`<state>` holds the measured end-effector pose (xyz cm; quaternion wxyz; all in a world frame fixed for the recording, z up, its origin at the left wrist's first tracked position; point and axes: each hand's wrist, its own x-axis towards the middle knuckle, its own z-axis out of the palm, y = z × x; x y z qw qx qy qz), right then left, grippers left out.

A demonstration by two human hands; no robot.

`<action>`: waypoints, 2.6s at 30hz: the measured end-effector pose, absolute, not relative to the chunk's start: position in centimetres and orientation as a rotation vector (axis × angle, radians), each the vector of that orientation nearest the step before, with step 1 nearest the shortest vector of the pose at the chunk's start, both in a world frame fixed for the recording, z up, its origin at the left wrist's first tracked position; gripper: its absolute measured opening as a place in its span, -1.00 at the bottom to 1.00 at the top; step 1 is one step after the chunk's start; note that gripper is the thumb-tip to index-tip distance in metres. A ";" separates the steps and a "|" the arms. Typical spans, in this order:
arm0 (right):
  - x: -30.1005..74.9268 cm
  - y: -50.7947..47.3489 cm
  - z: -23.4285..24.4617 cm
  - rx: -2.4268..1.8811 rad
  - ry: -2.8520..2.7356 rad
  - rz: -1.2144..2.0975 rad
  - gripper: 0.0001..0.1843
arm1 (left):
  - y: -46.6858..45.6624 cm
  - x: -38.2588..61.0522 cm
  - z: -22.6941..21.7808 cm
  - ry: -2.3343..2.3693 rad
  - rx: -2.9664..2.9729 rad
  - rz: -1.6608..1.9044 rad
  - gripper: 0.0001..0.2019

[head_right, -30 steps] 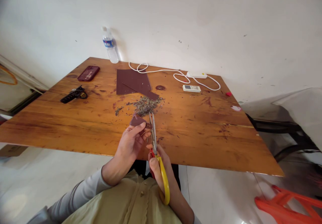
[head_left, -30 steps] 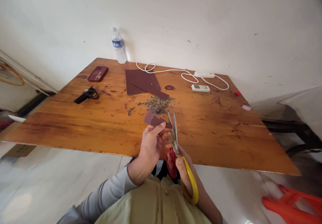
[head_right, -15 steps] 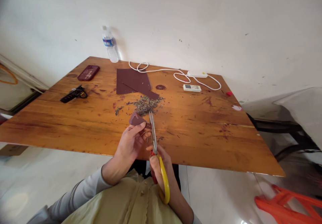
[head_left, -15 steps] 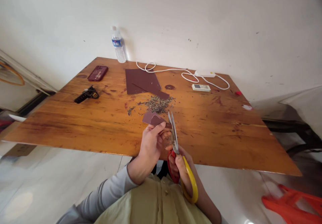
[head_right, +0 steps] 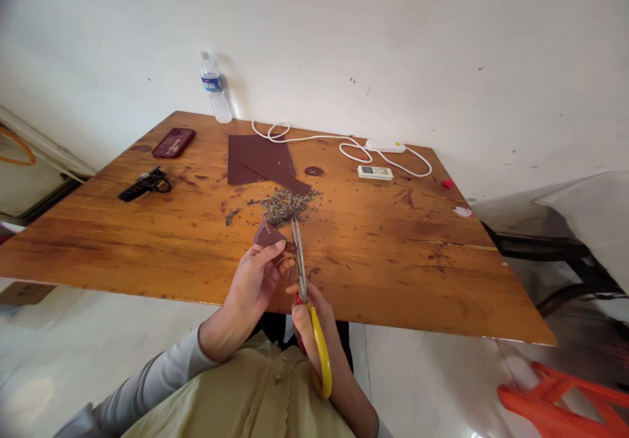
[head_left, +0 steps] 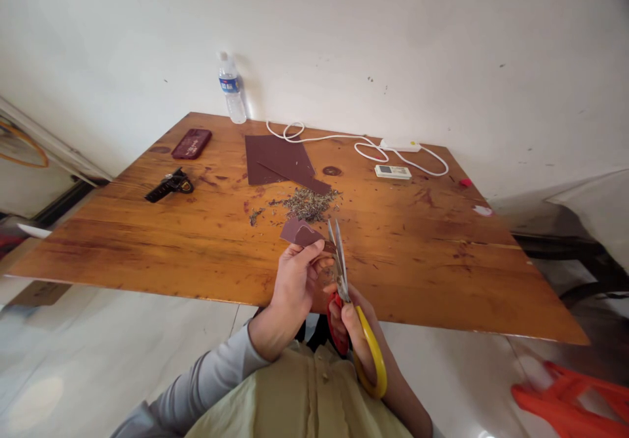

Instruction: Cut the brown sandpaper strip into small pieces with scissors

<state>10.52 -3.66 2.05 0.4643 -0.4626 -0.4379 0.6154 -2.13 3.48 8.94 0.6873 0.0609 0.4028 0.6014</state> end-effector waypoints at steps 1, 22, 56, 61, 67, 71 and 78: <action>10.5 -3.7 2.2 -1.144 -1.070 1.497 -0.25 | 3.5 -2.1 8.9 0.898 0.136 1.346 -0.58; 11.0 -3.8 2.3 -1.152 -1.169 1.523 -0.16 | 3.6 -2.1 8.5 1.010 0.258 1.328 -0.61; 9.8 -4.2 2.0 -1.026 -0.913 1.622 -0.31 | 3.2 -1.7 8.9 0.976 0.252 1.335 -0.67; 10.2 -4.4 2.0 -1.085 -0.958 1.598 -0.33 | 3.2 -1.9 8.7 0.976 0.248 1.326 -0.65; 10.7 -4.2 1.8 -1.136 -1.095 1.499 -0.24 | 3.3 -1.8 8.2 0.976 0.244 1.324 -0.63; 10.8 -4.0 1.9 -1.130 -1.145 1.488 -0.28 | 3.2 -1.7 8.4 0.935 0.217 1.325 -0.63; 10.3 -3.8 2.3 -1.111 -1.070 1.553 -0.27 | 3.1 -1.7 8.8 0.930 0.223 1.292 -0.65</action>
